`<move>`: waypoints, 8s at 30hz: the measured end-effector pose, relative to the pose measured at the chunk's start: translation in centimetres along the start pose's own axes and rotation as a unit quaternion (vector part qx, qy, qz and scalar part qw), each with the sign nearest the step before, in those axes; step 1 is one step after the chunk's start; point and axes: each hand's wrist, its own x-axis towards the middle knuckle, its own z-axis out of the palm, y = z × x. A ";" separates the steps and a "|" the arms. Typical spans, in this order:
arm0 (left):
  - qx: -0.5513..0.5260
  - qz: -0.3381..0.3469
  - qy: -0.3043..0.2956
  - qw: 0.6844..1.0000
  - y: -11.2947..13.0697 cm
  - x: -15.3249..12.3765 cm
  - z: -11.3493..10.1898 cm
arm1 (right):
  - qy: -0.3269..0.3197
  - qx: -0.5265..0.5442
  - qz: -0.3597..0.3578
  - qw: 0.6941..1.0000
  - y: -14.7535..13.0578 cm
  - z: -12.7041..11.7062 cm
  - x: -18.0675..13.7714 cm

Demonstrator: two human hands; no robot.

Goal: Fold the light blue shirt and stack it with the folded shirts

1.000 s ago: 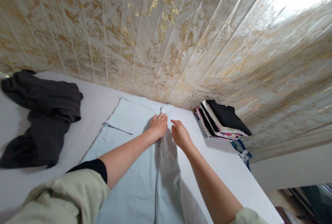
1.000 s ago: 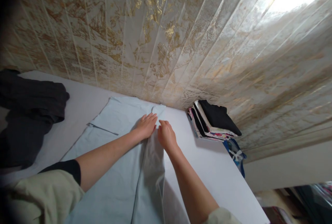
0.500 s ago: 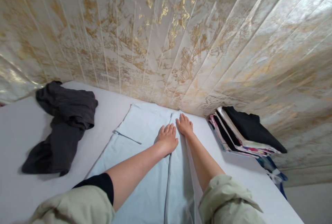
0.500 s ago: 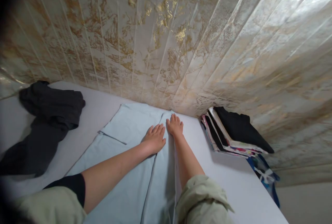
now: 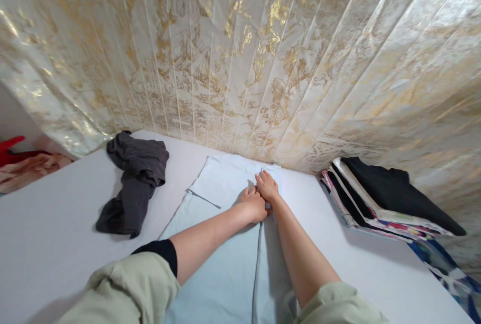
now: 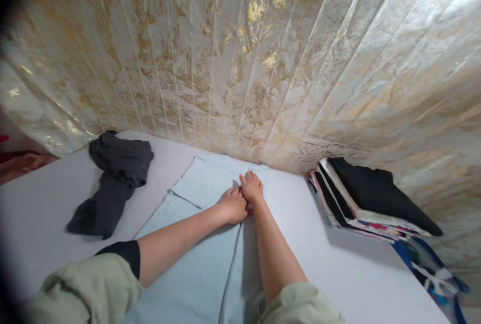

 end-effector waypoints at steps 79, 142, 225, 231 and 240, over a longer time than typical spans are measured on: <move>-0.185 -0.016 -0.162 0.969 -1.3 -12.5 -3.9 | 0.158 0.064 0.037 0.985 -1.7 -1.6 -3.2; 0.098 0.014 0.133 0.986 -6.3 2.9 1.3 | -0.040 -0.014 -0.027 0.999 -0.9 -3.7 -5.6; -0.078 -0.300 0.130 0.942 -12.8 11.8 -6.5 | 0.002 -0.046 -0.183 0.982 -1.2 0.0 -6.0; -0.104 -0.247 0.189 0.945 -12.8 12.8 -5.1 | 0.011 -0.041 -0.185 0.982 -0.9 0.0 -5.9; -0.145 -0.271 0.227 0.924 -14.0 11.2 -4.2 | 0.016 -0.041 -0.175 0.984 -1.1 0.1 -5.8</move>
